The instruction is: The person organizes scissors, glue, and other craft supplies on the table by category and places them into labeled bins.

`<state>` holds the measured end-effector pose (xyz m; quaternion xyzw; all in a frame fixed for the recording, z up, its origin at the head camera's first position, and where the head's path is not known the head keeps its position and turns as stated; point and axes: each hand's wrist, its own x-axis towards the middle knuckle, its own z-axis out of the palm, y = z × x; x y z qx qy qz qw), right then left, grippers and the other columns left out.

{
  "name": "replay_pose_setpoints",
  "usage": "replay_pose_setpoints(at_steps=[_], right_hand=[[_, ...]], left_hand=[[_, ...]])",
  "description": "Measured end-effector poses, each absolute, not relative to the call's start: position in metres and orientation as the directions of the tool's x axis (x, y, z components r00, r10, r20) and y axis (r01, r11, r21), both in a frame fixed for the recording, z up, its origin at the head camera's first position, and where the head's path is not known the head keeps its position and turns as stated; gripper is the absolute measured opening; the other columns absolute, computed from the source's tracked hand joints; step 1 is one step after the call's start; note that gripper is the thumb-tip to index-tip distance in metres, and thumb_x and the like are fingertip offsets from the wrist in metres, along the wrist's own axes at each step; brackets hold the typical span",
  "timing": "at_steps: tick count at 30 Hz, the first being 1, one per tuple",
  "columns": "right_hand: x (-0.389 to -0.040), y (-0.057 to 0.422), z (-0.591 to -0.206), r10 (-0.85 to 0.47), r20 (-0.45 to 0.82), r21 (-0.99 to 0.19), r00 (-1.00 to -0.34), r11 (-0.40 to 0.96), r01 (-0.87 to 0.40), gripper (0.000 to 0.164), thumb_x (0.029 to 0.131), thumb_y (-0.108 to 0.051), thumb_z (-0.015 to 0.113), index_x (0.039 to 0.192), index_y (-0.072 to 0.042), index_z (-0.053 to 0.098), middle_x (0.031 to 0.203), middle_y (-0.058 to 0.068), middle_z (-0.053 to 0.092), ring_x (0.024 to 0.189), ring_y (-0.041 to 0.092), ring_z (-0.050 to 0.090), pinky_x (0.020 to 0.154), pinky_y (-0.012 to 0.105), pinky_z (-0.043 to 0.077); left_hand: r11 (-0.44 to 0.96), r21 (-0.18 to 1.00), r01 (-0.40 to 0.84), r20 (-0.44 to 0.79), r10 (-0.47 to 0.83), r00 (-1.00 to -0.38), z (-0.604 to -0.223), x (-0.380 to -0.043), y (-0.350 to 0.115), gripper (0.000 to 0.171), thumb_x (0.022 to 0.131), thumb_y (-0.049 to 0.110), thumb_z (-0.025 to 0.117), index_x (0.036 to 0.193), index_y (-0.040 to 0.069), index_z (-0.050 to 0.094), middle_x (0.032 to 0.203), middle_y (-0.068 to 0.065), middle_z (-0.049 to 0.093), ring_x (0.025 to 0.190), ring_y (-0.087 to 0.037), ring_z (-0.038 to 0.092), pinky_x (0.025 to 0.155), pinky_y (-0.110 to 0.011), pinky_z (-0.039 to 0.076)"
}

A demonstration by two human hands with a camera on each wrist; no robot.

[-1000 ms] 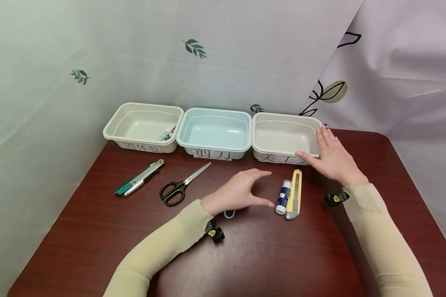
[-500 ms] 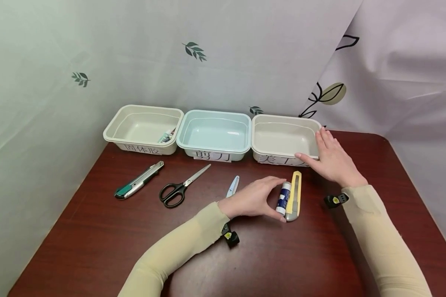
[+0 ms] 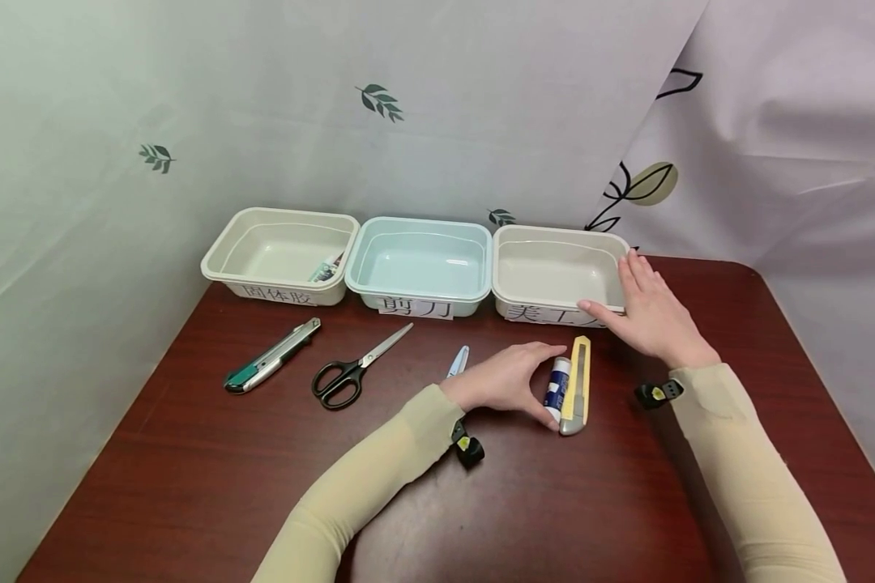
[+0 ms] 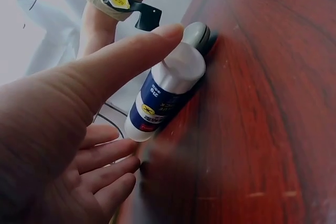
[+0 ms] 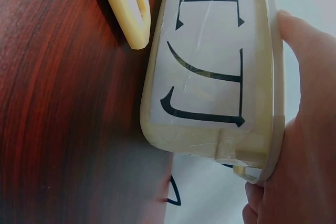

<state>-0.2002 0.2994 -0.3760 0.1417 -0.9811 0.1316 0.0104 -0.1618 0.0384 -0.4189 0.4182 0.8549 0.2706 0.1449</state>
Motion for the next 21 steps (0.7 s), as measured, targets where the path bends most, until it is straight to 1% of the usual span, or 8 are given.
replay_pose_setpoints(at_steps=[5,11,17,21], right_hand=[[-0.2002,0.2994,-0.3766,-0.276,0.061,-0.254,-0.959,0.925,-0.283,0.104,0.098,-0.065,0.049,0.156,0.013,0.011,0.164,0.030,0.001,0.153,0.038,-0.002,0.122,0.048,0.001],[-0.2006,0.2993,-0.3770,-0.279,0.058,-0.252,-0.959,0.925,-0.284,0.104,0.098,-0.065,0.049,0.156,0.013,0.011,0.164,0.029,0.001,0.153,0.038,-0.002,0.122,0.047,0.001],[-0.2010,0.3004,-0.3772,-0.280,0.059,-0.249,-0.958,0.926,-0.286,0.105,0.098,-0.065,0.049,0.156,0.014,0.011,0.164,0.030,0.001,0.153,0.038,-0.002,0.122,0.047,0.000],[-0.2011,0.3005,-0.3774,-0.280,0.060,-0.250,-0.958,0.925,-0.286,0.105,0.099,-0.065,0.049,0.156,0.014,0.010,0.164,0.030,0.001,0.153,0.037,-0.002,0.122,0.046,0.000]], left_hand=[[0.482,0.578,0.659,-0.008,0.811,-0.585,-0.4211,-0.1626,0.0405,0.117,0.066,0.050,0.095,0.156,0.002,0.037,0.151,-0.008,0.047,0.138,-0.012,0.041,0.112,-0.019,0.027],[0.460,0.567,0.683,0.002,0.829,-0.560,-0.4220,-0.1615,0.0416,0.114,0.064,0.048,0.096,0.152,0.000,0.041,0.148,-0.007,0.048,0.136,-0.010,0.041,0.110,-0.015,0.025],[0.452,0.558,0.696,0.001,0.838,-0.545,-0.4222,-0.1614,0.0428,0.114,0.065,0.046,0.096,0.153,-0.001,0.040,0.149,-0.008,0.046,0.136,-0.010,0.040,0.110,-0.014,0.024],[0.459,0.551,0.698,-0.006,0.838,-0.546,-0.4220,-0.1606,0.0430,0.114,0.065,0.045,0.096,0.153,-0.001,0.039,0.150,-0.008,0.046,0.137,-0.011,0.039,0.110,-0.014,0.023]])
